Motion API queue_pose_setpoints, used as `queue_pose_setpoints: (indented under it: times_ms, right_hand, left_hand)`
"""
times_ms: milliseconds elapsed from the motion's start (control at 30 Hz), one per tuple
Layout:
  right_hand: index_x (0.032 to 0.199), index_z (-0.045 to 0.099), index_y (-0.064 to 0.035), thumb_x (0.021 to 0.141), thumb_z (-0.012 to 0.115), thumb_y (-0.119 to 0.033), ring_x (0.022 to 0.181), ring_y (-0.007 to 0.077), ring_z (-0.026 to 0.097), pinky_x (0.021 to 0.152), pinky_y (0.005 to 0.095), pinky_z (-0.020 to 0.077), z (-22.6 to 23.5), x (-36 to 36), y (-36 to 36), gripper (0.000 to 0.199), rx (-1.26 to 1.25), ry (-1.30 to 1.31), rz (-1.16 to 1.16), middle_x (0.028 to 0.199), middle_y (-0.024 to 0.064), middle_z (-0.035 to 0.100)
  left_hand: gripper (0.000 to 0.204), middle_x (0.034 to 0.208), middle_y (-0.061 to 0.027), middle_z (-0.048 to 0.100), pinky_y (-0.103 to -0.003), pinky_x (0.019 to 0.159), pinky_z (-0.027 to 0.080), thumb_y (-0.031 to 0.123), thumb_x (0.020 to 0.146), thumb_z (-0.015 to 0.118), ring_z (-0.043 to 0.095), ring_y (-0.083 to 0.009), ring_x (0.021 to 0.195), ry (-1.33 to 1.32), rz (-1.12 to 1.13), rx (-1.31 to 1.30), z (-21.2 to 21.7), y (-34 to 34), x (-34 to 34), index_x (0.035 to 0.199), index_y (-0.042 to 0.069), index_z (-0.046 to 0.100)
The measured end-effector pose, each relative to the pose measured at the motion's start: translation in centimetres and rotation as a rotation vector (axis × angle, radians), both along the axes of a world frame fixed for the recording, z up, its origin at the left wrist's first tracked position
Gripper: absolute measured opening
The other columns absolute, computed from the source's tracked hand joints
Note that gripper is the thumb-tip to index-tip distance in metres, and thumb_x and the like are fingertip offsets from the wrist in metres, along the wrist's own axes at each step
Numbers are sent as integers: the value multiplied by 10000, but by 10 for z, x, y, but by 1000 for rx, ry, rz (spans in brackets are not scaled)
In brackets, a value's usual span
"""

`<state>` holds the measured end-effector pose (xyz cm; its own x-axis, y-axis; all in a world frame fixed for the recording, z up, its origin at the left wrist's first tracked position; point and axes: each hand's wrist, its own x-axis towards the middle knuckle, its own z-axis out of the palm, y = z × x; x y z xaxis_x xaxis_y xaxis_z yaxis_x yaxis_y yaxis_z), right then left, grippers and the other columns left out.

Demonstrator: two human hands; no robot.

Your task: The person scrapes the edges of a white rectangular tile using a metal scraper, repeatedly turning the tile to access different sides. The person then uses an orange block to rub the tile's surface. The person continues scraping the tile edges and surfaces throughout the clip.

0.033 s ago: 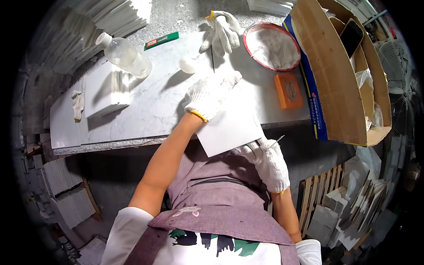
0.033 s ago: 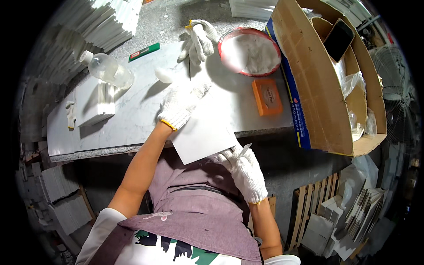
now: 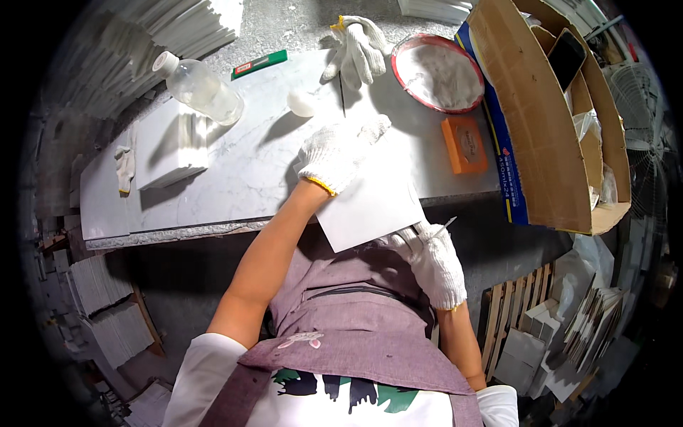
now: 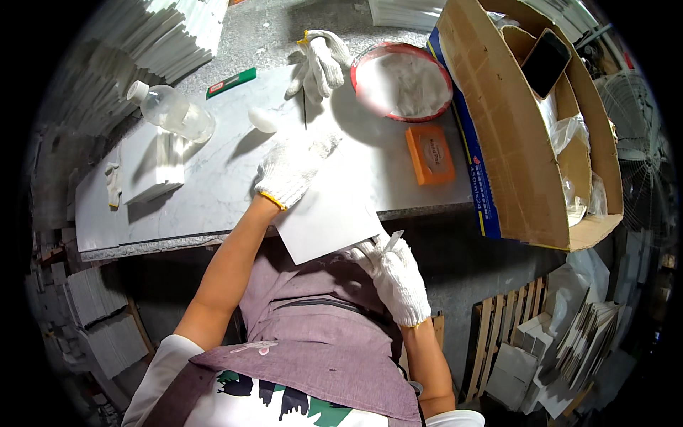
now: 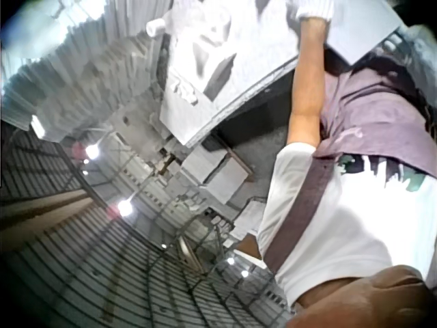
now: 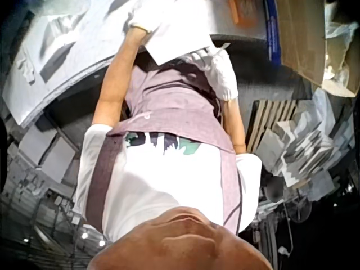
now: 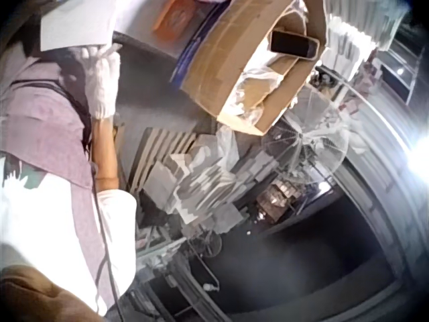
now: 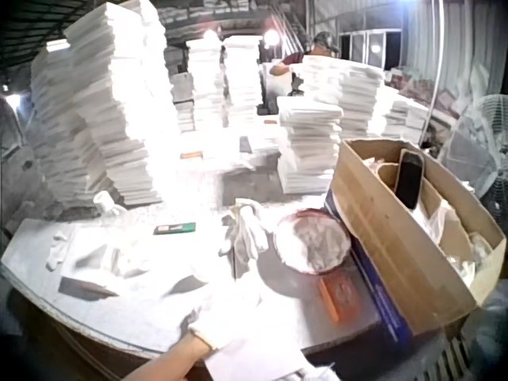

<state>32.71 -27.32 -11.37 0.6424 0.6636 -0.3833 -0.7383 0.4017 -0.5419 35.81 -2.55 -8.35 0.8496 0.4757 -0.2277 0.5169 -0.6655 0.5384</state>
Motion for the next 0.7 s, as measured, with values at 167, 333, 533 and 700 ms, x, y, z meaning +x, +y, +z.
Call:
queue_pose_setpoints:
  times_ms: [167, 333, 533, 700]
  right_hand:
    - [1030, 525, -104, 884, 647, -272, 1246, 337, 472, 1045, 488, 366, -12, -4, -17, 254, -117, -42, 84, 1411, 167, 420]
    - [1041, 556, -128, 912, 609, -288, 1102, 202, 572, 951, 411, 452, -7, 8, -37, 212, -405, -76, -46, 1318, 96, 526]
    - [1077, 582, -38, 954, 532, -152, 707, 105, 484, 651, 244, 424, 20, 39, -31, 174, -394, -223, -229, 879, 34, 532]
    - [1286, 526, 21, 918, 596, -117, 691, 89, 494, 618, 226, 423, 52, 78, -10, 400, -598, -650, -287, 909, 50, 601]
  left_hand:
    - [692, 854, -198, 670, -513, 730, 474, 682, 883, 330, 636, -409, 814, 87, -92, 113, -7, -10, 6, 903, 98, 701]
    - [639, 898, -189, 668, -467, 733, 481, 650, 893, 361, 637, -367, 840, 182, -152, 105, 5, -15, 9, 944, 105, 690]
    - [539, 928, -142, 680, -440, 725, 489, 553, 935, 359, 643, -332, 848, -26, -268, 123, -8, -11, 9, 994, 126, 683]
    - [471, 920, -135, 678, -435, 735, 487, 490, 954, 357, 639, -321, 833, 6, -390, 208, -3, -8, 16, 989, 142, 673]
